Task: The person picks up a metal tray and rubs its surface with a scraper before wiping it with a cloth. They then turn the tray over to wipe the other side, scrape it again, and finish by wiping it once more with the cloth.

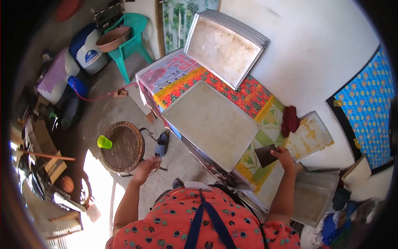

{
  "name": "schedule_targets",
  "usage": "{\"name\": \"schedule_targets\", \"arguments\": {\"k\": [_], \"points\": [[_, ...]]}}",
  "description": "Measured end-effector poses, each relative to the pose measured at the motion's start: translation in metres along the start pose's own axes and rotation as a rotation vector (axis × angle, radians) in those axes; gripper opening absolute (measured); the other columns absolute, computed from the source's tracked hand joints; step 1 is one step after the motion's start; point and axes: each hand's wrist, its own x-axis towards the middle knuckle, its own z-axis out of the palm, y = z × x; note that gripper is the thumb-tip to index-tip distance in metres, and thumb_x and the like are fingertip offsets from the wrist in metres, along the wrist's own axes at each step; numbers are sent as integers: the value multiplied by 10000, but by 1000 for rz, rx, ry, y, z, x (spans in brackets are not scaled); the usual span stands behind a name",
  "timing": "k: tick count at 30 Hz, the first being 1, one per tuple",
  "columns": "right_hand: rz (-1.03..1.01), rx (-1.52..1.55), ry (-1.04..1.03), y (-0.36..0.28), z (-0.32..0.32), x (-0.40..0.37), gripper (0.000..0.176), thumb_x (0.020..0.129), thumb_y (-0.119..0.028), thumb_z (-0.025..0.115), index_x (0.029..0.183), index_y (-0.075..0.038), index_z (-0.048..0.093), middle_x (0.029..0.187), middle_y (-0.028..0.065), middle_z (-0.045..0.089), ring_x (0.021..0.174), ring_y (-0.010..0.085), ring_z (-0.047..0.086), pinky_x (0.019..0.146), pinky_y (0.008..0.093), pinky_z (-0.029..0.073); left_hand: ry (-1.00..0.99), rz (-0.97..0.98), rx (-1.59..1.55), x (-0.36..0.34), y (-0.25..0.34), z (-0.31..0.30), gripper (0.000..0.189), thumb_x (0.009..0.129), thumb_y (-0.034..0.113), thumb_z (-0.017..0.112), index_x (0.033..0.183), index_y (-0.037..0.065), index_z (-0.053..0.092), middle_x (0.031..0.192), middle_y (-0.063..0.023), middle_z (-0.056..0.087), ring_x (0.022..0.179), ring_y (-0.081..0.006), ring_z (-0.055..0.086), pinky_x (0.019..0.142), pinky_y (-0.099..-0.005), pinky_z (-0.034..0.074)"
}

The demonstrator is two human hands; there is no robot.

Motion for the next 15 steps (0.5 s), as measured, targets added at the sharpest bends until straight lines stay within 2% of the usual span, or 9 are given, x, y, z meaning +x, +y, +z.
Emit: {"name": "schedule_targets", "arguments": {"k": [2,3,4,6,7,10,11,13,15], "points": [[-76,432,16,-77,12,-42,248,832,-276,667,887,-42,609,838,-9,619,762,79,542,657,261,414,9,20,1209,4,-24,1,466,835,396,578,1238,166,530,1445,-148,334,1346,-367,237,1026,-673,84],[-118,478,53,-64,26,-30,237,846,-261,652,947,-51,611,861,8,626,745,95,562,657,274,440,8,77,1815,13,-30,2,440,808,365,624,1196,161,573,1445,-152,333,1367,-371,198,1022,-698,31],[-161,522,93,-49,41,-22,238,861,-246,637,1007,-59,613,884,25,633,729,110,581,656,288,466,60,71,1678,30,-34,4,445,807,358,625,1201,159,566,1445,-156,332,1368,-374,196,1023,-696,33],[37,925,-102,-57,64,-41,259,878,-240,614,1064,-63,580,923,34,642,766,134,613,643,322,501,179,9,1377,46,-45,19,456,804,344,626,1212,154,552,1444,-164,330,1370,-381,194,1024,-692,36],[120,1115,-215,-64,73,-45,271,886,-237,603,1092,-64,564,942,39,646,785,147,629,637,340,519,130,131,1428,55,-37,30,480,807,329,619,1243,151,527,1443,-169,330,1373,-383,192,1023,-692,36],[246,1522,-52,-57,98,-53,309,892,-214,593,1160,-82,515,960,36,649,785,180,644,584,369,534,-91,460,1586,83,-18,64,529,791,304,629,1281,157,496,1443,-165,332,1379,-375,188,1027,-690,44],[163,1564,-41,-51,100,-52,305,881,-156,600,1162,-79,512,1001,40,638,852,185,638,667,379,552,-152,495,1631,91,-15,74,546,791,304,632,1297,165,481,1449,-162,321,1380,-373,185,1025,-692,48],[22,1450,-2,-58,102,-52,328,866,-127,612,1172,-77,506,1050,49,628,909,201,627,719,382,548,-287,574,1723,106,-17,93,582,790,304,637,1329,181,452,1462,-155,299,1384,-370,179,1023,-696,56],[-65,1251,37,-75,108,-50,358,843,-94,629,1176,-65,497,1117,57,603,997,225,599,775,407,530,-291,626,1756,119,-22,112,611,780,282,646,1346,191,434,1471,-156,282,1388,-365,174,1023,-697,63]]}}
